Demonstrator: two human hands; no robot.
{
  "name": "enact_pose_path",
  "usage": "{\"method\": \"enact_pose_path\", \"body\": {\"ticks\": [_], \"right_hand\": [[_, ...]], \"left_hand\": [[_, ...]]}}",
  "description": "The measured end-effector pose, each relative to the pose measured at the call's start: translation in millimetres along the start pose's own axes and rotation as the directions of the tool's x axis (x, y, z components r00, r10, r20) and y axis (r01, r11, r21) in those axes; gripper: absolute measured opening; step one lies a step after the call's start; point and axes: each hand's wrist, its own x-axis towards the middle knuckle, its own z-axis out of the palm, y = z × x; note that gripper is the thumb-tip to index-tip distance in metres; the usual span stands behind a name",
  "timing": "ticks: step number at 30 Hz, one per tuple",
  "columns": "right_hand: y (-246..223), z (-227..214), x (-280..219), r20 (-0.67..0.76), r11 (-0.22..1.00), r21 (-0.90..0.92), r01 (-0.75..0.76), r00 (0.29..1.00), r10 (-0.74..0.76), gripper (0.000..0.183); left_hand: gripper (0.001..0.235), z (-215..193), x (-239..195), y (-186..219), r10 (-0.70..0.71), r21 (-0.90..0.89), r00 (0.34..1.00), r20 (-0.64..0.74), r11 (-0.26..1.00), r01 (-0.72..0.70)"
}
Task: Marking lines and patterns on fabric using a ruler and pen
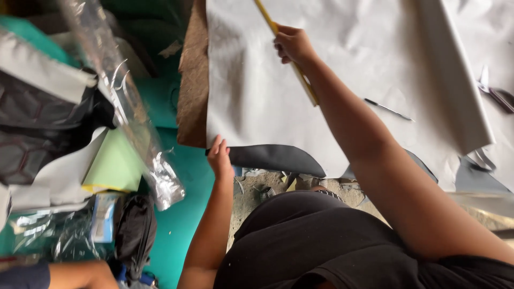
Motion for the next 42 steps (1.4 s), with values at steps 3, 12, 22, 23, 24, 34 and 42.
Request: {"method": "enact_pose_path", "body": {"ticks": [3,12,22,23,24,34,42], "right_hand": [[-13.2,-12.2,0.9,-0.041,0.99,0.097,-0.103,0.993,0.108,0.063],[41.5,-12.6,27.7,-0.089,0.995,0.077,-0.056,0.994,0.063,0.064],[16.9,-25.8,77.6,-0.187,0.993,0.068,-0.102,0.976,0.113,0.044],[5.3,-8.2,61.1,-0.105,0.993,0.086,-0.083,0.99,0.092,0.053],[-6.3,9.0,44.3,-0.021,0.992,0.105,-0.067,0.997,0.07,0.062],[21.8,-46.6,86.7,-0.246,0.974,0.202,-0.098,0.958,0.148,0.009],[11.5,-45.9,75.6,-0.082,0.986,0.155,-0.064,0.994,0.078,0.052]], "left_hand": [[0.049,-3.4,14.4,-3.0,0.069,0.065,0.998,0.009,0.995,-0.07],[0.038,-14.2,41.1,-6.5,-0.035,0.128,0.999,0.015,0.991,0.033],[0.04,-21.3,37.6,-2.8,-0.03,0.119,0.997,0.065,0.993,0.022],[0.04,-21.1,35.9,-0.9,-0.029,0.119,0.997,0.068,0.993,0.021],[0.039,-20.7,33.9,0.9,-0.029,0.12,0.997,0.071,0.993,0.02],[0.039,-22.1,29.1,10.1,-0.053,0.11,0.995,0.08,0.993,0.044],[0.039,-22.4,35.6,4.2,-0.034,0.125,0.995,0.092,0.992,0.022]]}}
